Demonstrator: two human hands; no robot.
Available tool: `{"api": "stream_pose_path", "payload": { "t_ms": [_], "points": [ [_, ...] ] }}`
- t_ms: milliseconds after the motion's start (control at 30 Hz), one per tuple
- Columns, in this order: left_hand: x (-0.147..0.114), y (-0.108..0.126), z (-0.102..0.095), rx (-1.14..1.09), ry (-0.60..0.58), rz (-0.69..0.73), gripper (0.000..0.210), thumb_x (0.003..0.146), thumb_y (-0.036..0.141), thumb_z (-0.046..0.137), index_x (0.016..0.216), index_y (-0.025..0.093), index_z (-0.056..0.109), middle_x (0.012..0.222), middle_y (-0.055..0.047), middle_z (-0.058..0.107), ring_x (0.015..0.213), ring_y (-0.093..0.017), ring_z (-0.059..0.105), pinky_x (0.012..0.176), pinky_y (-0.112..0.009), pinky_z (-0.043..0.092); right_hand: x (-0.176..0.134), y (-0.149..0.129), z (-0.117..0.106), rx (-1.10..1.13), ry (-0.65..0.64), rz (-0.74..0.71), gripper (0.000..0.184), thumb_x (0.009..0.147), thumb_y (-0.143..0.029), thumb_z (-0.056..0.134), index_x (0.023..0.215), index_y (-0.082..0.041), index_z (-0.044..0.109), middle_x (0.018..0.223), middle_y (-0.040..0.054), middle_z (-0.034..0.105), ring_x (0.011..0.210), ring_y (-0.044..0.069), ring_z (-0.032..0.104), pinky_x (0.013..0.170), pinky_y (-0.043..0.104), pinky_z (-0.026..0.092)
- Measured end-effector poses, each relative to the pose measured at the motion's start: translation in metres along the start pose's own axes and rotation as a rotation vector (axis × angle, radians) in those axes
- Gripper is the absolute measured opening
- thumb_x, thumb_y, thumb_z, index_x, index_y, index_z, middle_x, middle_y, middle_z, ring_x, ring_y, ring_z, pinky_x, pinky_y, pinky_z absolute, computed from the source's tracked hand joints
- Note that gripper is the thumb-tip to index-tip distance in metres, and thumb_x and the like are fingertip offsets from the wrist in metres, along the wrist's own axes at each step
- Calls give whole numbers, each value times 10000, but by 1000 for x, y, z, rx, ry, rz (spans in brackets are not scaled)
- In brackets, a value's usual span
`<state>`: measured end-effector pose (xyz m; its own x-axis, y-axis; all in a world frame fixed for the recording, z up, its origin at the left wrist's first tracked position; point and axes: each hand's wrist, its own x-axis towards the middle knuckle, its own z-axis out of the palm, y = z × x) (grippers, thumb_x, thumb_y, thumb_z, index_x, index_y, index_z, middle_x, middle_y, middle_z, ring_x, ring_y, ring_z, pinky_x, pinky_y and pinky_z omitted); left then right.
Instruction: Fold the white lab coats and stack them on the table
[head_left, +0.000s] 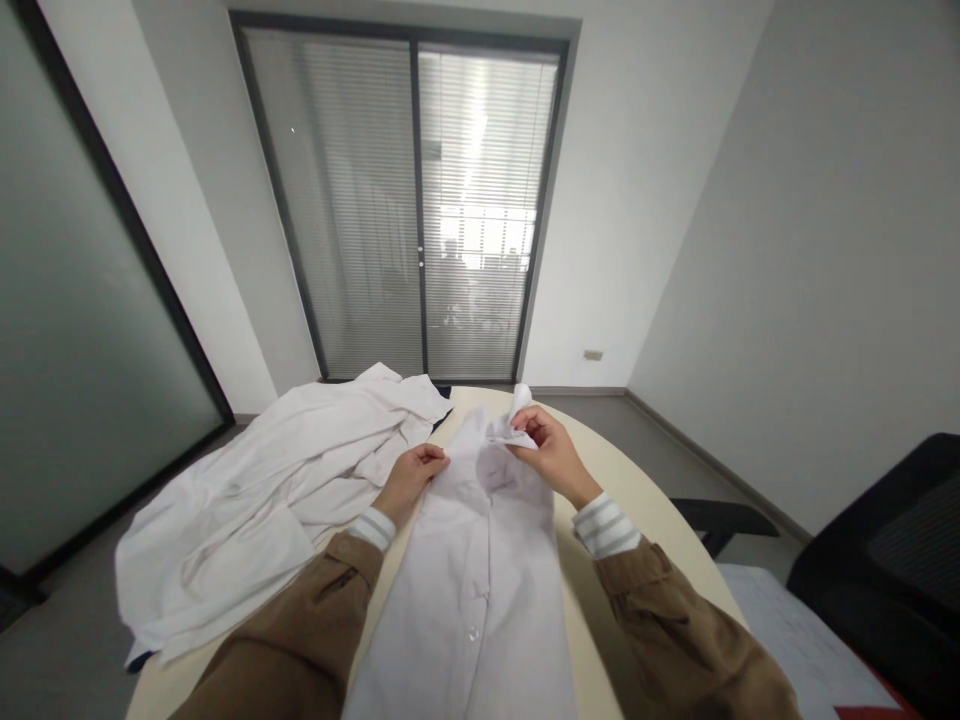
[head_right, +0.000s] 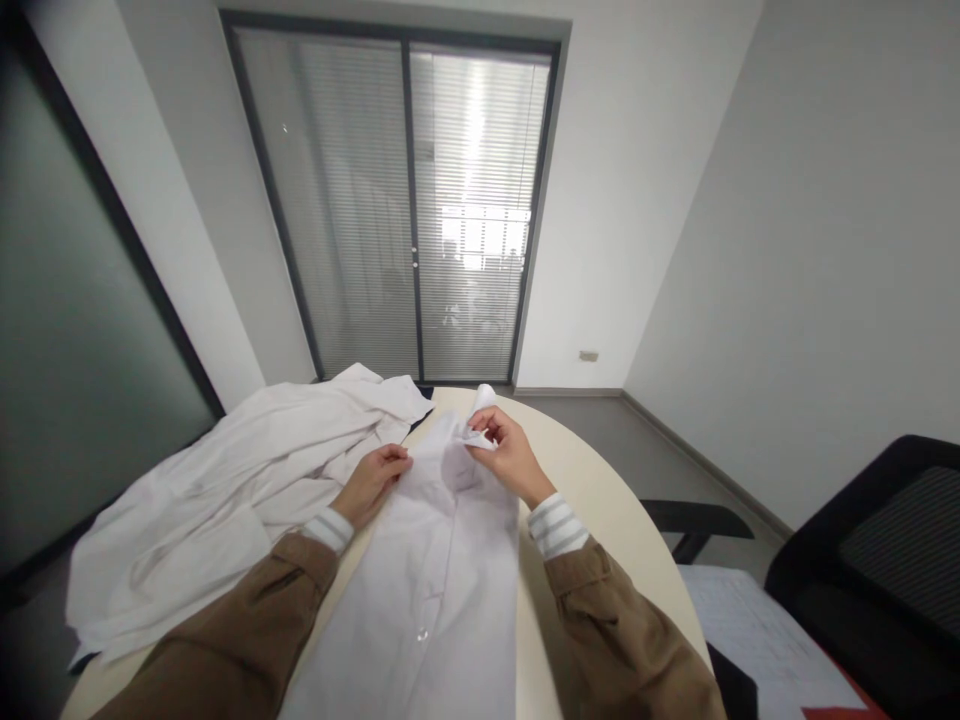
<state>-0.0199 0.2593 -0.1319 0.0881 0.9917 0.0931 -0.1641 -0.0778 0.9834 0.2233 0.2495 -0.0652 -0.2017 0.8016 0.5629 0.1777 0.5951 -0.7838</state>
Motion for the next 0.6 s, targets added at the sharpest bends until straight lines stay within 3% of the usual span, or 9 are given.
{"api": "stream_pose_path", "payload": {
  "t_ms": [167,367,467,600],
  "points": [
    [-14,10,-8,72,-109,-85,495,614,447,818,939,180,558,744,30,609,638,-111,534,559,-214,341,-35,-41,13,18,-338,33,182,770,-219,699,865,-204,545,688,-60,439,632,104,434,632,235,378],
    [-25,4,-14,147,-264,-242,780,654,505,809,1285,154,514,650,77,539,496,-67,384,471,-204,196,-65,-56,20,40,-772,175,231,713,-175,723,721,-190,492,663,-71,475,599,78,424,565,207,337],
    [-31,4,-17,200,-369,-268,773,625,492,837,1259,151,558,654,76,533,491,-60,354,461,-204,202,-75,-50,22,60,-956,245,281,707,-246,772,703,-186,497,648,-80,484,576,67,416,545,196,328],
    [-37,8,-18,320,-559,-353,562,610,503,839,1018,162,656,707,35,589,551,-93,446,493,-211,305,-84,-30,26,46,-1137,349,324,679,-295,811,704,-180,510,639,-88,490,569,61,408,536,195,320]
  ]
}}
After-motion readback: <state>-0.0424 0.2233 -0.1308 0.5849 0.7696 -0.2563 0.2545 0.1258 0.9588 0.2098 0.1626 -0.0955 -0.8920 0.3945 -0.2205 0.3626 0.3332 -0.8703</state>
